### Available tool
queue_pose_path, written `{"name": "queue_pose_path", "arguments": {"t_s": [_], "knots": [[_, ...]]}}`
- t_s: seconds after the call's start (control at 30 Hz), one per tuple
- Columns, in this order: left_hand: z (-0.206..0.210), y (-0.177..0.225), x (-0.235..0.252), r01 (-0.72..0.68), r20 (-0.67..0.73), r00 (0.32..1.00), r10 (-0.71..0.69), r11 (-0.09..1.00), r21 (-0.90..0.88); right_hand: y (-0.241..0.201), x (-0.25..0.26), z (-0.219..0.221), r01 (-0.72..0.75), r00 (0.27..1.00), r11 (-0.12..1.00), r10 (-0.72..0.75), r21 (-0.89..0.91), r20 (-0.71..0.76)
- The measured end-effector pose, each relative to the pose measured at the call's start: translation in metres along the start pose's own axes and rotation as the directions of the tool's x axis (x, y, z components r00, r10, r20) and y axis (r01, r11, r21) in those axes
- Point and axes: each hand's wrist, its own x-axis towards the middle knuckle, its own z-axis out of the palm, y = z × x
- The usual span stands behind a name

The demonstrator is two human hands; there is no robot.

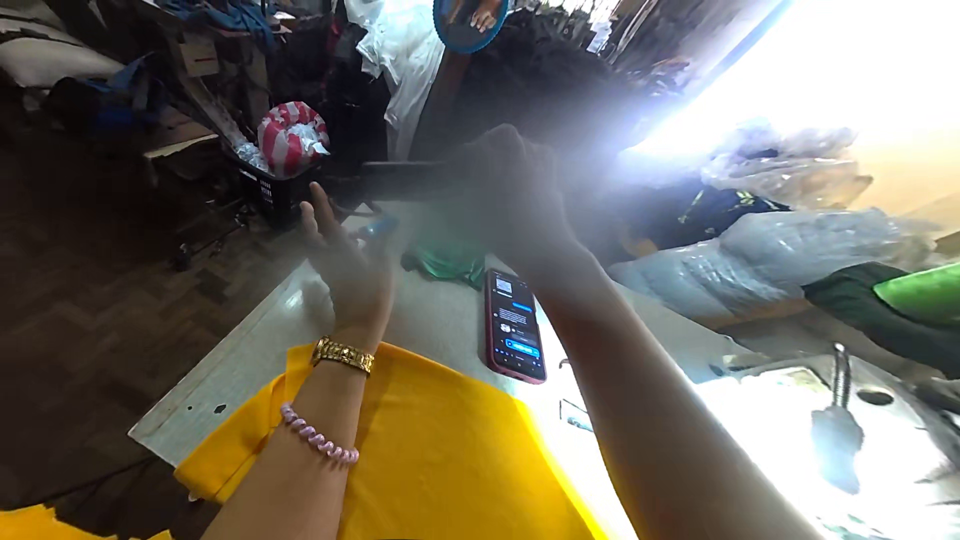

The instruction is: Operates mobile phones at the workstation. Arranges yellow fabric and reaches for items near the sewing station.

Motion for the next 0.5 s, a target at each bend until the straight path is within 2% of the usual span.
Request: {"name": "queue_pose_path", "arguments": {"t_s": [0.07,0.13,0.17,0.23,0.3,0.37,0.43,0.47,0.5], "knots": [[-0.004,-0.009,0.011,0.100,0.139,0.985,-0.100,0.995,0.003,-0.002,-0.005,-0.005,-0.003,0.999,1.000,0.003,0.009,0.036],[-0.004,-0.018,0.018,0.112,0.291,0.947,-0.138,0.988,0.104,-0.004,-0.012,-0.012,-0.025,0.998,1.000,0.024,0.010,0.057],[-0.002,-0.019,0.018,0.059,0.362,0.921,-0.145,0.969,0.238,-0.005,-0.016,-0.015,-0.032,0.999,0.999,0.032,-0.002,0.044],[0.001,-0.015,0.013,-0.111,0.531,0.824,-0.201,0.861,0.497,-0.008,-0.025,-0.024,-0.059,0.998,0.998,0.059,-0.023,-0.004],[0.003,-0.010,0.007,-0.241,0.645,0.726,-0.240,0.789,0.565,-0.009,-0.034,-0.035,-0.105,0.992,0.994,0.103,-0.026,-0.069],[0.005,-0.009,0.002,-0.308,0.697,0.681,-0.224,0.776,0.550,-0.006,-0.040,-0.046,-0.152,0.978,0.988,0.150,0.001,-0.147],[0.003,-0.011,0.000,-0.329,0.717,0.675,-0.173,0.799,0.503,-0.005,-0.046,-0.059,-0.174,0.962,0.984,0.178,0.034,-0.206],[0.001,-0.013,0.000,-0.303,0.696,0.708,-0.123,0.837,0.456,-0.006,-0.050,-0.069,-0.170,0.966,0.984,0.175,0.042,-0.190],[-0.003,-0.016,0.002,-0.260,0.636,0.770,-0.050,0.886,0.384,-0.009,-0.054,-0.080,-0.162,0.977,0.986,0.166,0.036,-0.134]]}}
